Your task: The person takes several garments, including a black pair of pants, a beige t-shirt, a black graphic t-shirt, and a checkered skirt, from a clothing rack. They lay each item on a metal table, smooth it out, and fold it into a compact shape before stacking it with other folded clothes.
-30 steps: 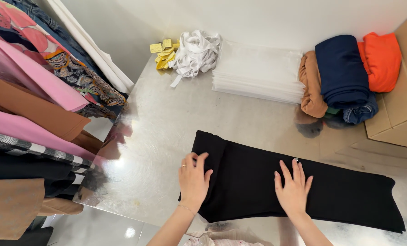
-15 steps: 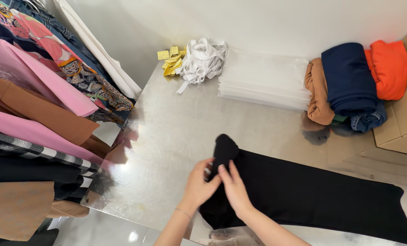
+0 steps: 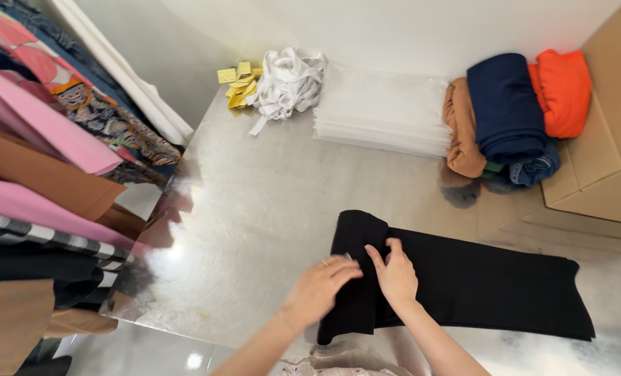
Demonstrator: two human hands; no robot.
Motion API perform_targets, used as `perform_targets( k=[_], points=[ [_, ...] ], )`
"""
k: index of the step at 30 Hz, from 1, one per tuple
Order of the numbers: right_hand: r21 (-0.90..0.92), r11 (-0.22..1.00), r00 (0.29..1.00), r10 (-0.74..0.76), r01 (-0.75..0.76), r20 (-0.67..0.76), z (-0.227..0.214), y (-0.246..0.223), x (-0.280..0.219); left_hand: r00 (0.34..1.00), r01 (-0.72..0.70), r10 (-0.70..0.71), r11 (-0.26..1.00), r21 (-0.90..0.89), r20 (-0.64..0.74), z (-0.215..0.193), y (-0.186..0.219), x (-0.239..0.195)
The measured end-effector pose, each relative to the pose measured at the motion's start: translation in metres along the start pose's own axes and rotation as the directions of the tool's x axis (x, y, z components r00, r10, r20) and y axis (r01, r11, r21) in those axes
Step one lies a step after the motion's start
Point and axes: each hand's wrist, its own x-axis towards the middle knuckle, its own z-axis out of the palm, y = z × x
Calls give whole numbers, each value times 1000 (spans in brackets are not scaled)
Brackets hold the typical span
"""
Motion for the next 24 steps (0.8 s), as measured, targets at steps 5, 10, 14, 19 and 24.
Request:
perform_targets(
  k=[5, 10, 14, 19, 24],
  points=[
    [211, 978, 1000, 3, 0, -16, 11, 18, 7, 948, -317, 229, 602, 732, 222, -13, -48, 17],
    [327, 936, 985, -89, 134, -150, 46, 44, -19, 849, -528, 292, 411, 743, 441, 10, -87, 68],
    [51, 922, 882, -349, 383, -317, 53, 13, -96, 732, -680, 427, 415, 605, 530, 18, -105, 94],
    [-264, 925, 956, -292, 272, -37, 58, 19, -125, 562, -770, 5, 369, 521, 827, -13, -24, 131],
    [18, 976, 968, -216, 216, 129, -6, 39, -132, 445, -706, -186, 528, 471, 876, -21, 16, 157]
  ],
)
